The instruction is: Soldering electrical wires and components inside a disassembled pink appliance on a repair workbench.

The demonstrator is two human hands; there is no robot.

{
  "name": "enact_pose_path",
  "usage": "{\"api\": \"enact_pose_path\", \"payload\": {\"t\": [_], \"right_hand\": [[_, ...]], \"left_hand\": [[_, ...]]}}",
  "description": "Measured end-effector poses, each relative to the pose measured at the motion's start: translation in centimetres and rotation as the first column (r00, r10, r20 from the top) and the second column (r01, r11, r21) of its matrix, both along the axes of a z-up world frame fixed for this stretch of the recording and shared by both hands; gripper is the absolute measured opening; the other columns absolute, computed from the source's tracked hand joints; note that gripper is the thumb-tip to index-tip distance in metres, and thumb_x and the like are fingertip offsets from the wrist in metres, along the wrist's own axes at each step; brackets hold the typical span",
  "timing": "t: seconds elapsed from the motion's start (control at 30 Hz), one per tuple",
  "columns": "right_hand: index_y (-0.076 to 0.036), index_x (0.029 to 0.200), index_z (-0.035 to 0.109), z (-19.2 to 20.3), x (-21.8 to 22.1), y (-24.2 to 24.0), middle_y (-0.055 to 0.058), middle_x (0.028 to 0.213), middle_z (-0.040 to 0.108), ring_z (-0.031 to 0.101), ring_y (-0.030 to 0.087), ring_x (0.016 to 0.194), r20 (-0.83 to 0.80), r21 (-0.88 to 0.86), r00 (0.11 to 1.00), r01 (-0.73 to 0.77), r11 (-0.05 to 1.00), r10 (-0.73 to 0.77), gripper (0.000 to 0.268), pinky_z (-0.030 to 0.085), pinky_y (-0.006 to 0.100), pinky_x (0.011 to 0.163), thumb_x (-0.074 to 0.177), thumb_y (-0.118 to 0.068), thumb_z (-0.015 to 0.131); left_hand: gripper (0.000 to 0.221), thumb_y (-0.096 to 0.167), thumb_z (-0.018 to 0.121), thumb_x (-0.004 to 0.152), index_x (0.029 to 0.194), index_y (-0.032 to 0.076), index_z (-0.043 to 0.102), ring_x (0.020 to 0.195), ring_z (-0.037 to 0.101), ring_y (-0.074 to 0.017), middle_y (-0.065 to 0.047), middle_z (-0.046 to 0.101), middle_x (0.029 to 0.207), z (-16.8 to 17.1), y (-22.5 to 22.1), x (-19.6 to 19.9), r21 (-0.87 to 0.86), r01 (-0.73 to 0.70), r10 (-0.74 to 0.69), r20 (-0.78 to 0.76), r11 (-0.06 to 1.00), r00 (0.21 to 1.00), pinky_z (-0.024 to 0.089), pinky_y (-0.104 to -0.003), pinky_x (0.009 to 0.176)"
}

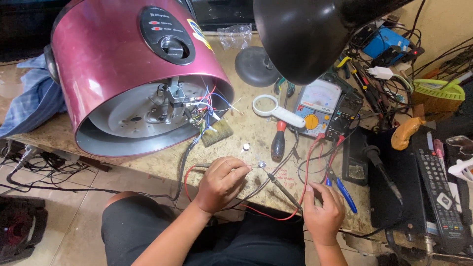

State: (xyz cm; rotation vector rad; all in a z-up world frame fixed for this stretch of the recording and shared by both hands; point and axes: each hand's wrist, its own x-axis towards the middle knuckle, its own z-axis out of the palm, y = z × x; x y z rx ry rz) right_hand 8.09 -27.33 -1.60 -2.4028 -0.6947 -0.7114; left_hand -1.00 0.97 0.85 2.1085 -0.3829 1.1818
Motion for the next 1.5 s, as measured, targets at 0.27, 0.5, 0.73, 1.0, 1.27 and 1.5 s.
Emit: {"api": "enact_pose_path", "payload": {"t": [0.27,0.5,0.73,1.0,1.27,1.5], "right_hand": [[-0.007,0.098,0.078,-0.26,0.08,-0.09,0.007,0.098,0.078,0.073,0.026,0.093,0.009,0.009,1.0,0.004,1.0,-0.004,0.008,0.056,0.041,0.089,0.092,-0.006,0.073],[-0.008,0.097,0.079,-0.14,0.04,-0.02,0.005,0.097,0.079,0.073,0.026,0.093,0.014,-0.012,1.0,0.013,1.0,-0.013,0.008,0.056,0.041,0.089,0.092,-0.007,0.073],[-0.009,0.097,0.078,-0.19,0.01,-0.06,0.005,0.097,0.078,0.073,0.026,0.093,0.004,0.007,1.0,0.015,1.0,-0.015,0.009,0.055,0.042,0.092,0.091,-0.007,0.072],[-0.008,0.098,0.078,-0.28,0.1,-0.08,0.005,0.097,0.078,0.072,0.026,0.094,-0.005,0.005,1.0,0.013,1.0,-0.013,0.008,0.055,0.042,0.091,0.093,-0.009,0.072],[-0.009,0.097,0.078,-0.39,0.19,-0.16,0.004,0.098,0.078,0.073,0.025,0.093,0.016,0.001,1.0,-0.003,1.0,0.003,0.007,0.054,0.041,0.091,0.092,-0.008,0.072],[-0.008,0.097,0.078,0.28,-0.06,0.18,0.005,0.096,0.078,0.073,0.025,0.091,0.011,0.0,1.0,-0.007,1.0,0.007,0.007,0.055,0.04,0.087,0.093,-0.007,0.072]], "left_hand": [[0.017,0.0,0.066,0.096,0.112,0.0,0.064,0.09,0.066,-0.0325,-0.016,0.068,0.103,-0.09,-0.04,-0.03,0.0,-0.002,0.002,-0.001,1.0,1.0,0.056,-0.044,0.079],[0.016,0.0,0.066,0.096,0.111,0.001,0.064,0.09,0.066,-0.0322,-0.015,0.068,0.102,-0.12,-0.12,-0.06,0.01,-0.021,0.021,-0.009,1.0,1.0,0.056,-0.044,0.079],[0.016,0.001,0.065,0.097,0.113,0.003,0.064,0.091,0.066,-0.0323,-0.015,0.068,0.103,-0.09,-0.13,-0.18,0.005,-0.023,0.023,-0.017,1.0,1.0,0.055,-0.044,0.08],[0.014,0.0,0.065,0.098,0.112,0.002,0.064,0.089,0.066,-0.032,-0.015,0.068,0.102,0.14,-0.11,-0.13,0.003,-0.019,0.019,-0.005,1.0,1.0,0.055,-0.044,0.079],[0.015,0.0,0.065,0.097,0.113,0.002,0.064,0.089,0.066,-0.032,-0.015,0.068,0.102,0.25,-0.14,-0.15,0.006,-0.023,0.023,0.003,1.0,1.0,0.055,-0.043,0.078],[0.015,0.0,0.064,0.098,0.113,0.002,0.064,0.091,0.066,-0.0329,-0.015,0.068,0.103,0.04,-0.11,-0.3,-0.014,-0.029,0.029,0.01,0.999,1.0,0.056,-0.044,0.081]]}}
